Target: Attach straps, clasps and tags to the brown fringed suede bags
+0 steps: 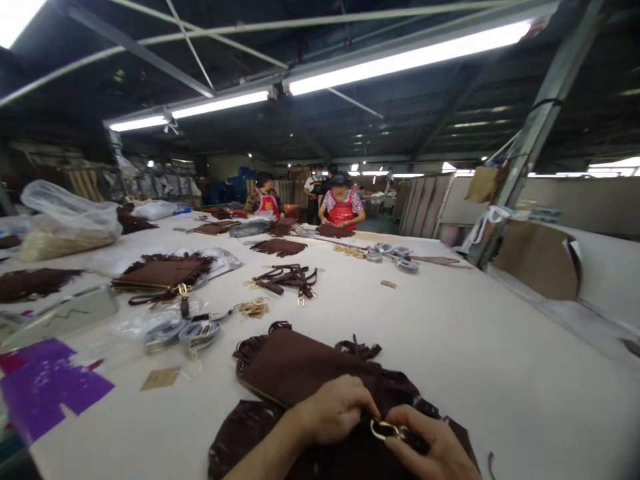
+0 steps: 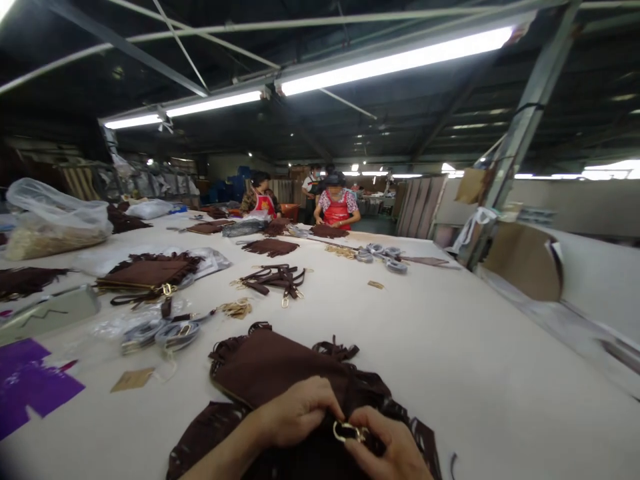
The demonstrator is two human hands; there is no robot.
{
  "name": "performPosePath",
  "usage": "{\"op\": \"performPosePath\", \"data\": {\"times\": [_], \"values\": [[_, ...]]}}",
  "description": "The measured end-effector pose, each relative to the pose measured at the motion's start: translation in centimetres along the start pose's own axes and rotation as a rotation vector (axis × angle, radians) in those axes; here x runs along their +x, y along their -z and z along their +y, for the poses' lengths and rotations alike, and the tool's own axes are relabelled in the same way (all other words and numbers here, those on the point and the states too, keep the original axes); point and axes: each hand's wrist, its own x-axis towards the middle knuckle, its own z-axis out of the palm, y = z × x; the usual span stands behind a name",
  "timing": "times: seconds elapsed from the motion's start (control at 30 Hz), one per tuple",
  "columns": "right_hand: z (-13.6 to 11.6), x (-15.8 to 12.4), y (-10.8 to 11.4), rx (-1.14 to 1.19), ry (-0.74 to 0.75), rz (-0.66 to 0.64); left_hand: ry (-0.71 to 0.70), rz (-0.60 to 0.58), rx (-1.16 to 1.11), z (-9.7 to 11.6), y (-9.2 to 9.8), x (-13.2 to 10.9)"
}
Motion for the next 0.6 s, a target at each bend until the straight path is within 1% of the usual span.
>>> {"op": "performPosePath", "data": {"times": [0.07, 0.13, 0.2, 0.27, 0.37, 0.43, 0.5, 0.6], "values": [[-0.4, -0.1, 0.0, -0.008, -0.010, 0.005, -0.024, -0.046, 0.011, 0.3, 0.1, 0.0], [-0.5, -0.1, 0.0, -0.013, -0.011, 0.003, 0.015, -0.071, 0.042, 0.5, 0.0, 0.0], [-0.5, -0.2, 0.0, 0.005, -0.008, -0.002, 0.072, -0.057, 0.042, 0.5, -0.1, 0.0], [-0.6, -0.3, 0.0, 0.032, -0.010, -0.014, 0.083, -0.050, -0.057, 0.5, -0.1, 0.1], [-0.8, -0.2, 0.4, 0.059, -0.035, -0.035, 0.061, -0.080, -0.253, 0.3, 0.0, 0.1], [-0.9, -0.1, 0.7, 0.067, -0.056, -0.038, 0.051, -0.076, -0.326, 0.1, 0.0, 0.1], [-0.7, -0.1, 0.8, 0.064, -0.060, -0.050, 0.040, -0.046, -0.309, -0.1, -0.3, 0.1], [0.8, -0.5, 0.2, -0.001, -0.027, -0.076, 0.019, -0.003, -0.159, -0.6, -1.5, -0.1]]}}
